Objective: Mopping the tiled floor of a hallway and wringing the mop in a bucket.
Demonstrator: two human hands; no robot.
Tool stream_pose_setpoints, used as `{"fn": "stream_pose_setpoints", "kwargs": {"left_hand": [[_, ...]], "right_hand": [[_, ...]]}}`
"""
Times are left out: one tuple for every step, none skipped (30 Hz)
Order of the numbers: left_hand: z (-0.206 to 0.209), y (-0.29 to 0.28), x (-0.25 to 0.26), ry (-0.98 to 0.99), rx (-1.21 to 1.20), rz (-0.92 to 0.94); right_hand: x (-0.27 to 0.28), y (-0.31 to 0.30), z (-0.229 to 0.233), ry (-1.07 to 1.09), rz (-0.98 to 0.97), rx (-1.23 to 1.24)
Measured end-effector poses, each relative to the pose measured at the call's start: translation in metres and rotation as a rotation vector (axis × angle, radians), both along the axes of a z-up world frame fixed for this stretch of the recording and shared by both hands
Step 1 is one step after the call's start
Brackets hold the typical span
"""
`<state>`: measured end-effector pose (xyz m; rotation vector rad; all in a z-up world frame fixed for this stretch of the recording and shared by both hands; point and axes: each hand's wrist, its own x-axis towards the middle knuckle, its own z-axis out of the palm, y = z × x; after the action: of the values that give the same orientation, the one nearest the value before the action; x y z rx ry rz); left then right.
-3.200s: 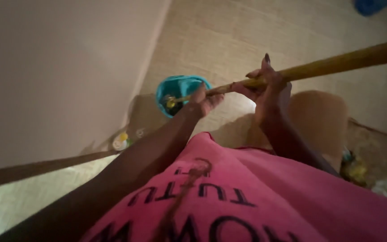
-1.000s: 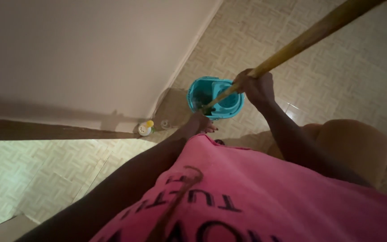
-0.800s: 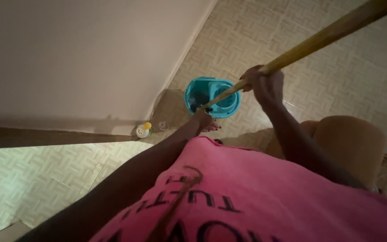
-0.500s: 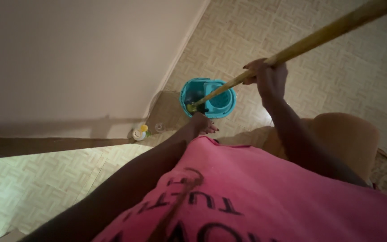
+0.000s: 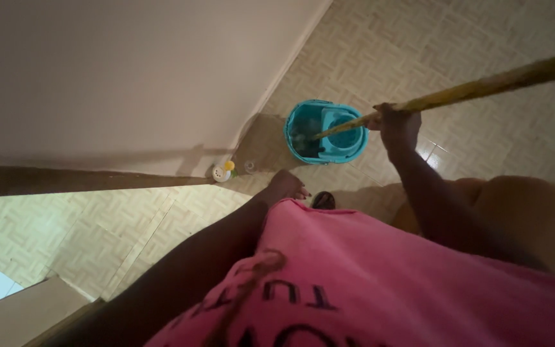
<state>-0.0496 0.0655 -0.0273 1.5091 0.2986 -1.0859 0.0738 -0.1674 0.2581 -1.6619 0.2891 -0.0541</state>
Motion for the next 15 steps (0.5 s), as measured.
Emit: {"fn": "stream_pose_setpoints", "kwargs": {"left_hand": [[-0.011,0.000,0.001,-0.029,-0.024,0.001],[-0.022,-0.001,0.002,-0.058,-0.048,0.002],[-0.007,0.002,0.001,-0.059,-0.047,0.006],[0.010,0.004,0.000,-0.009,-0.036,0.051],[0.026,0.001,0.015,0.023,-0.033,0.085],[0.034,-0.003,0.033,0.003,-0.038,0.078],[0.041,-0.005,0.031,-0.041,-0.058,0.085],[0.048,-0.007,0.028,-0.085,-0.078,0.093],[0.046,-0.008,0.020,-0.075,-0.074,0.097],[0.043,-0.009,0.012,-0.257,-0.069,0.007],[0.042,-0.010,0.025,-0.464,-0.061,-0.085],[0.035,-0.005,0.038,-0.479,-0.056,-0.081],[0.029,-0.007,0.039,-0.526,-0.059,-0.179],[0.022,-0.009,0.039,-0.573,-0.062,-0.276],[0.048,-0.006,0.025,-0.561,-0.068,-0.283]], "right_hand": [[-0.002,0.006,0.015,0.026,0.009,-0.018],[-0.003,0.012,0.031,0.053,0.019,-0.036],[-0.005,0.009,0.014,0.052,0.023,-0.035],[-0.007,0.007,-0.002,0.048,0.052,-0.051],[-0.001,-0.001,-0.015,0.024,0.070,-0.074],[0.016,-0.005,-0.009,0.005,0.062,-0.079],[0.017,-0.008,-0.008,0.024,0.082,-0.082],[0.017,-0.012,-0.008,0.044,0.101,-0.084],[0.009,-0.015,-0.019,0.054,0.107,-0.081],[0.000,-0.018,-0.029,0.000,0.146,-0.090],[0.007,-0.021,-0.036,-0.080,0.184,-0.100],[0.017,-0.014,-0.034,-0.096,0.188,-0.098],[0.013,-0.013,-0.033,-0.124,0.225,-0.153],[0.010,-0.012,-0.032,-0.151,0.261,-0.207],[0.001,-0.010,-0.027,-0.137,0.254,-0.208]]}}
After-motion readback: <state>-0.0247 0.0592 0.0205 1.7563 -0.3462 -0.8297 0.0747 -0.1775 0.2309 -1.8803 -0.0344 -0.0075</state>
